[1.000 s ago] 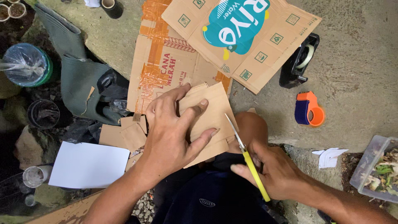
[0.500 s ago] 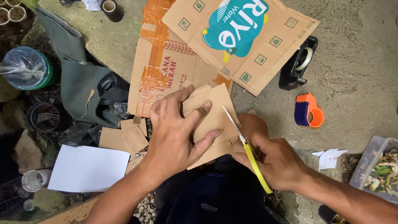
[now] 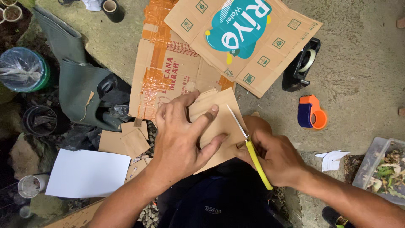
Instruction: The person cuts a large cardboard sheet into smaller pieces using scissors, then folds and assembles them into a small rectangular box. They secure the box's seams and flaps using a handheld tape dispenser.
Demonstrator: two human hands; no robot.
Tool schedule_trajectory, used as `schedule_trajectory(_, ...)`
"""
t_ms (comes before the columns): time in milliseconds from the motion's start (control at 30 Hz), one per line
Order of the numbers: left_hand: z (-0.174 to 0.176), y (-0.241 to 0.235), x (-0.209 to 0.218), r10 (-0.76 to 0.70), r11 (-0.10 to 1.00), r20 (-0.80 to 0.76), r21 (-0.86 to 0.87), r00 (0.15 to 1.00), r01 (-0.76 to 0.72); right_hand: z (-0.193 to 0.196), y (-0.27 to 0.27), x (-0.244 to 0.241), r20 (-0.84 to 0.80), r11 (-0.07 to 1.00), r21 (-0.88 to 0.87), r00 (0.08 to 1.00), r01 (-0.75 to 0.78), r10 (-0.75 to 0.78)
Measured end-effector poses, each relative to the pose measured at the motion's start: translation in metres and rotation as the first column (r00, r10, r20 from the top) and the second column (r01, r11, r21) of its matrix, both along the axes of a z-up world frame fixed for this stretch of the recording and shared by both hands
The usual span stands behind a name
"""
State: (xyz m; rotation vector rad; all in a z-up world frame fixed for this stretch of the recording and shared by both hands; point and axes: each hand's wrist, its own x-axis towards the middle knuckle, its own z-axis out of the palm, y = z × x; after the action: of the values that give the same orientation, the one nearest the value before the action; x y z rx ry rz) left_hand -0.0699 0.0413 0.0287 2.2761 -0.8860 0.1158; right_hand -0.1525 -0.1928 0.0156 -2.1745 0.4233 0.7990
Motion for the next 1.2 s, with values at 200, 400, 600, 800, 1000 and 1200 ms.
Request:
schedule_trajectory(200,-0.002,0.002,-0.004,-0.006,1.0,0.011,-0.009,1.0,0.006,-0.014,-0.001,-0.009,0.021,0.999,0.028,0.999,0.024,-0.025)
schedule_trajectory(400,-0.002,0.009,-0.03,0.021,0.999,0.018,-0.031,1.0,-0.021,-0.014,0.0,-0.029,0.462,0.981,-0.139,0.867,-0.139,0.188)
schedule_trajectory(600,-0.02,0.028,-0.073,0.094,0.994,0.021,-0.056,0.995,-0.093,-0.026,0.016,-0.045,0.603,0.961,-0.051,0.758,-0.273,0.248)
schedule_trajectory(800,-0.036,0.046,-0.106,0.147,0.989,0.02,-0.04,0.989,-0.146,-0.028,0.018,-0.055,0.532,0.906,0.018,0.772,-0.422,0.349)
schedule_trajectory(1000,-0.044,0.052,-0.124,0.181,0.982,0.021,-0.062,0.983,-0.179,-0.037,0.024,-0.063,0.475,0.9,0.104,0.816,-0.424,0.33)
schedule_trajectory(1200,-0.045,0.051,-0.123,0.157,0.986,0.016,-0.067,0.988,-0.155,-0.022,0.024,-0.051,0.518,0.896,0.007,0.768,-0.444,0.376)
